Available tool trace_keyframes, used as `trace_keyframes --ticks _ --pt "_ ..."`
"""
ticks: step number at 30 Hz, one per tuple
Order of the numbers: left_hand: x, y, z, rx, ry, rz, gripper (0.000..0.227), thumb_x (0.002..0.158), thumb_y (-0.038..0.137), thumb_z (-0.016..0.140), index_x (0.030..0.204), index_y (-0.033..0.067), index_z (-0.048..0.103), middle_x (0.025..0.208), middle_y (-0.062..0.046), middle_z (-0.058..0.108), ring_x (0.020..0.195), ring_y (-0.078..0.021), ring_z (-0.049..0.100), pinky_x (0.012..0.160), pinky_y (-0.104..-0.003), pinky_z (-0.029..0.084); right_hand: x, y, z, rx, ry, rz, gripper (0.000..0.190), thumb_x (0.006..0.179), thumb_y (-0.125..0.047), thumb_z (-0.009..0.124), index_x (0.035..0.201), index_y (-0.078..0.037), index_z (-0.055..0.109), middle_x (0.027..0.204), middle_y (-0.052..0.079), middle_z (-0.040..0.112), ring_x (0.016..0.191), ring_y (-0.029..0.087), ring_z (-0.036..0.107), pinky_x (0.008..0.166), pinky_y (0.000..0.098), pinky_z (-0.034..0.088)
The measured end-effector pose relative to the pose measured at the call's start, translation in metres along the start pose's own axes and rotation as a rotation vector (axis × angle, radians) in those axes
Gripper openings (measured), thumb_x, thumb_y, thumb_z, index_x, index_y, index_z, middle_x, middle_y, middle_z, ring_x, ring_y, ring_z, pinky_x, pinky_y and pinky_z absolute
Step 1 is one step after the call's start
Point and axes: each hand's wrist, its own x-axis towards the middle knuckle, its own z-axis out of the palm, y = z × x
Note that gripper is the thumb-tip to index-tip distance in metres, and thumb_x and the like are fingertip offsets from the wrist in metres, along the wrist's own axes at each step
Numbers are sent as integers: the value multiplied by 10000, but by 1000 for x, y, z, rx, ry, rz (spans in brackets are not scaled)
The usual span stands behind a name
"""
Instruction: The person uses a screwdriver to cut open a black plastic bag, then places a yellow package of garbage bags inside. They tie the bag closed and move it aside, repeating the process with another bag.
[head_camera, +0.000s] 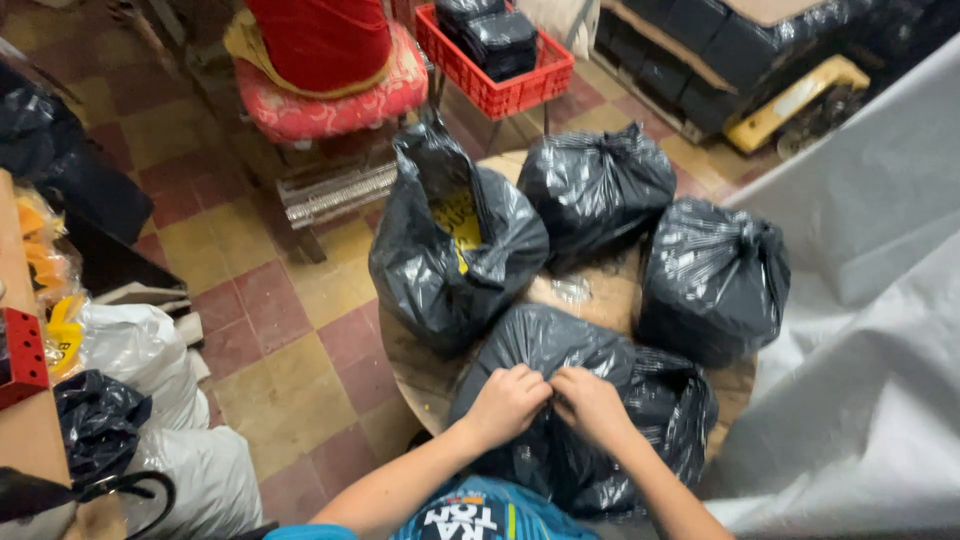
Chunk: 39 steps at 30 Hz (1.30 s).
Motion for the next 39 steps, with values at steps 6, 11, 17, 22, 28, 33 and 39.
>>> trace_keyframes --ticks 6,11,17,22,28,33,39 --pt "-14 -16 29 -61 103 44 157 1004 234 466 881 171 541 826 6 481 823 -230 567 567 -332 464 -6 12 26 52 22 128 261 758 -342 766 924 -210 613 866 9 674 922 236 672 758 385 553" --pt "-14 -12 19 -162 70 38 73 914 139 635 900 151 564 812 11 493 806 -216 583 608 -290 505 -7 3 20 236 -41 137 283 735 -339 763 762 -182 529 704 13 558 808 252 628 696 383 500" --pt "-4 -11 -1 -171 53 -16 112 850 194 696 906 196 600 816 18 531 912 -227 588 661 -335 523 1 -1 -8 412 -203 188 243 745 -234 731 754 -140 508 688 72 562 789 299 629 684 414 487" --pt "14 -9 -17 41 111 54 102 826 346 711 880 311 632 929 110 550 1080 -179 526 802 -323 432 6 11 -14 659 -278 220 184 756 -145 726 778 -104 548 724 118 606 749 294 637 680 421 493" --pt "18 -17 9 41 -57 94 214 733 357 750 875 299 601 905 106 547 1094 -173 510 856 -366 411 6 35 8 919 -328 248 135 733 -76 705 749 -116 576 726 -32 589 745 140 577 667 310 480" --pt "15 -22 38 -92 -134 62 222 728 346 696 812 237 523 845 71 523 985 -164 555 856 -369 443 5 46 22 986 -326 261 120 748 -74 732 754 -115 620 714 -55 605 717 102 572 655 275 468" --pt "-3 -18 45 -22 45 81 179 786 285 659 796 209 497 770 44 472 825 -158 577 782 -331 460 6 29 0 923 -225 261 109 805 -120 758 806 -83 655 746 -13 664 771 129 596 705 308 492"
